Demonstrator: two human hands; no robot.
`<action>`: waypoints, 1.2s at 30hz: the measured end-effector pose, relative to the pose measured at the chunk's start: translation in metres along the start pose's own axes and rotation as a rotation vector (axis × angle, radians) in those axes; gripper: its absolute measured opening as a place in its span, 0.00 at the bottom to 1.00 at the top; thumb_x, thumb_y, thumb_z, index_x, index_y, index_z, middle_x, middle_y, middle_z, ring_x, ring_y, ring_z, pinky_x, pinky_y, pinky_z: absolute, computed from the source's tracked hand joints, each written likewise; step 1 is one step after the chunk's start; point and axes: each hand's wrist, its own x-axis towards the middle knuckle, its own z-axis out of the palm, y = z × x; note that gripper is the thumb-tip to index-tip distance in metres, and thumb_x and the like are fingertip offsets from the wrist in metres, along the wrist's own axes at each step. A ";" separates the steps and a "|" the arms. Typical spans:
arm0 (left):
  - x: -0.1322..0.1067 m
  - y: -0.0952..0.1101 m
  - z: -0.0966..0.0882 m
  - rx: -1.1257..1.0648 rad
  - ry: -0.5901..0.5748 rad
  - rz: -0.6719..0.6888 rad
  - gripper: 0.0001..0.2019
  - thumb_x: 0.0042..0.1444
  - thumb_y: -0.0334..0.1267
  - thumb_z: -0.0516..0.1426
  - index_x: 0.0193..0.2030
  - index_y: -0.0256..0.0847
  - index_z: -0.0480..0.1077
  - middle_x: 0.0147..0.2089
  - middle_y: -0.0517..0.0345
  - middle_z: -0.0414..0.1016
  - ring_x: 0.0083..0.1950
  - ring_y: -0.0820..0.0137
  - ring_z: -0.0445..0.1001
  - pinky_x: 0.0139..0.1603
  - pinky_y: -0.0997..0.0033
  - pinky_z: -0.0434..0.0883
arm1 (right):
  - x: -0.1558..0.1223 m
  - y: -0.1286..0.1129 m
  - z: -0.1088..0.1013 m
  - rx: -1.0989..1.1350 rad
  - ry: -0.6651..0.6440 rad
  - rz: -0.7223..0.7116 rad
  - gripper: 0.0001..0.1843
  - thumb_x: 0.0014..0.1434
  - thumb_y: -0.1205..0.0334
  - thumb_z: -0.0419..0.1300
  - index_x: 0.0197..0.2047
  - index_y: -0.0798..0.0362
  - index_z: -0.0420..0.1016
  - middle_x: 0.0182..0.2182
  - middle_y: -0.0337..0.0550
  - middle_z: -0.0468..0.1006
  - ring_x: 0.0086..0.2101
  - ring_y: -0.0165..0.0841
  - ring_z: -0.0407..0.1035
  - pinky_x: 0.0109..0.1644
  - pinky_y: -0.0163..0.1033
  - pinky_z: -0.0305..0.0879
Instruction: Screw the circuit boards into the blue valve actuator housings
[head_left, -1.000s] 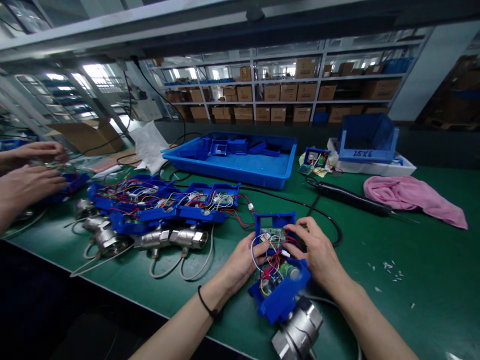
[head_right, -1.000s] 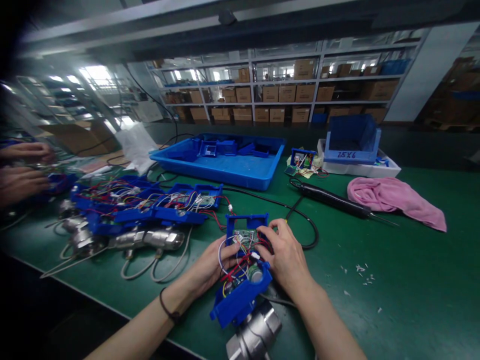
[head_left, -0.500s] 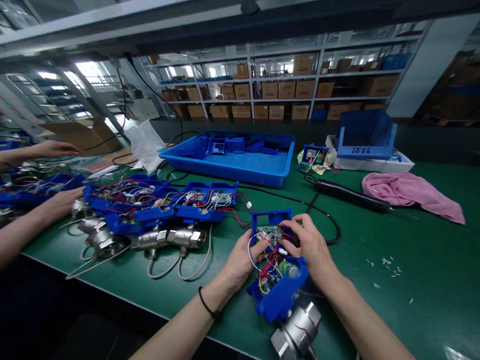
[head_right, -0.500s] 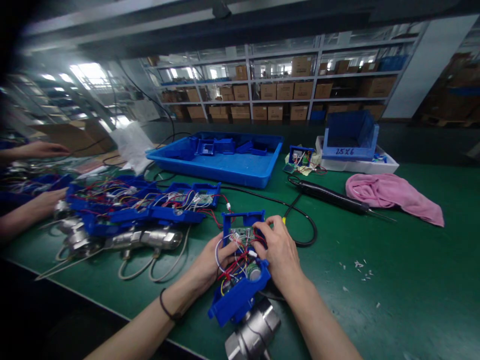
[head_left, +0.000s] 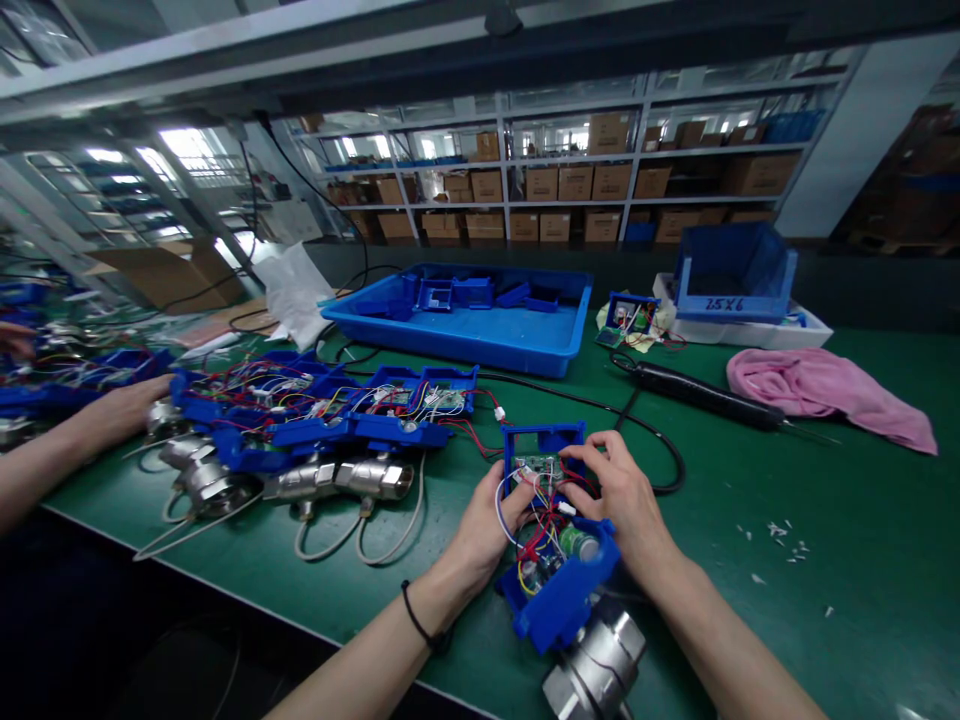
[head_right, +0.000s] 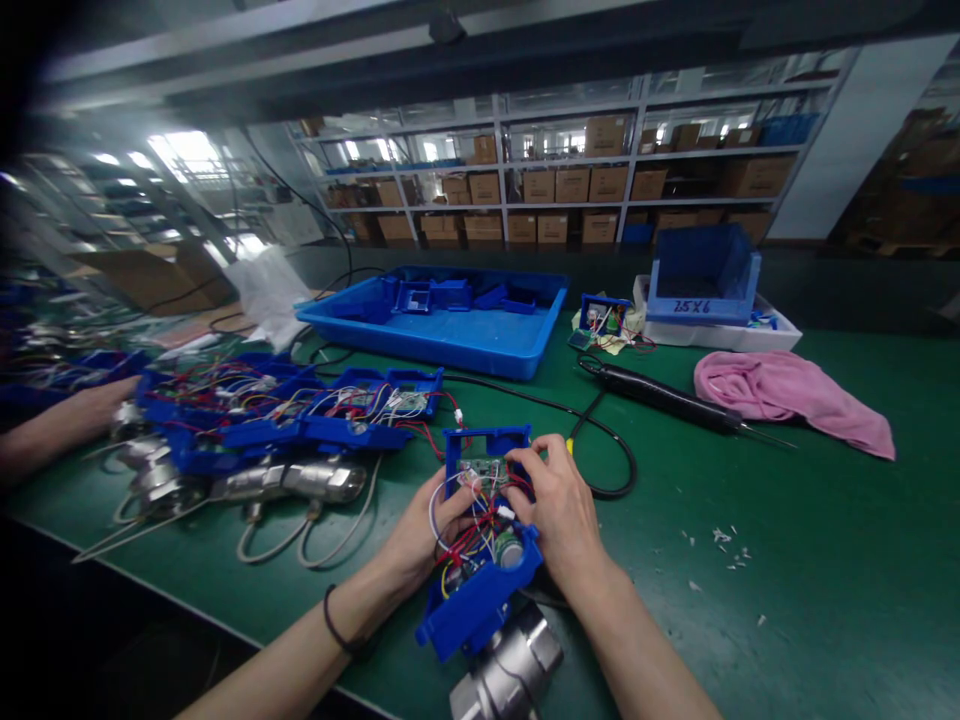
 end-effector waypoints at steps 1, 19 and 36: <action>0.000 0.000 0.000 0.001 0.004 0.000 0.20 0.51 0.38 0.63 0.49 0.37 0.65 0.48 0.48 0.76 0.40 0.67 0.78 0.39 0.72 0.74 | 0.000 0.000 0.001 0.006 0.006 0.004 0.15 0.51 0.66 0.62 0.44 0.49 0.74 0.42 0.45 0.67 0.36 0.34 0.68 0.36 0.40 0.69; 0.000 0.002 0.003 -0.041 0.014 -0.021 0.18 0.49 0.35 0.64 0.46 0.36 0.67 0.42 0.49 0.78 0.36 0.69 0.78 0.38 0.74 0.74 | 0.004 -0.006 -0.005 -0.025 -0.028 0.012 0.15 0.51 0.67 0.63 0.43 0.49 0.72 0.45 0.46 0.65 0.38 0.35 0.69 0.38 0.41 0.69; 0.007 0.001 -0.008 0.128 -0.084 0.106 0.20 0.48 0.42 0.65 0.45 0.35 0.69 0.41 0.50 0.78 0.43 0.63 0.75 0.49 0.64 0.69 | 0.000 -0.005 -0.014 -0.073 0.067 -0.276 0.08 0.62 0.64 0.54 0.43 0.53 0.72 0.36 0.44 0.76 0.38 0.32 0.70 0.43 0.38 0.68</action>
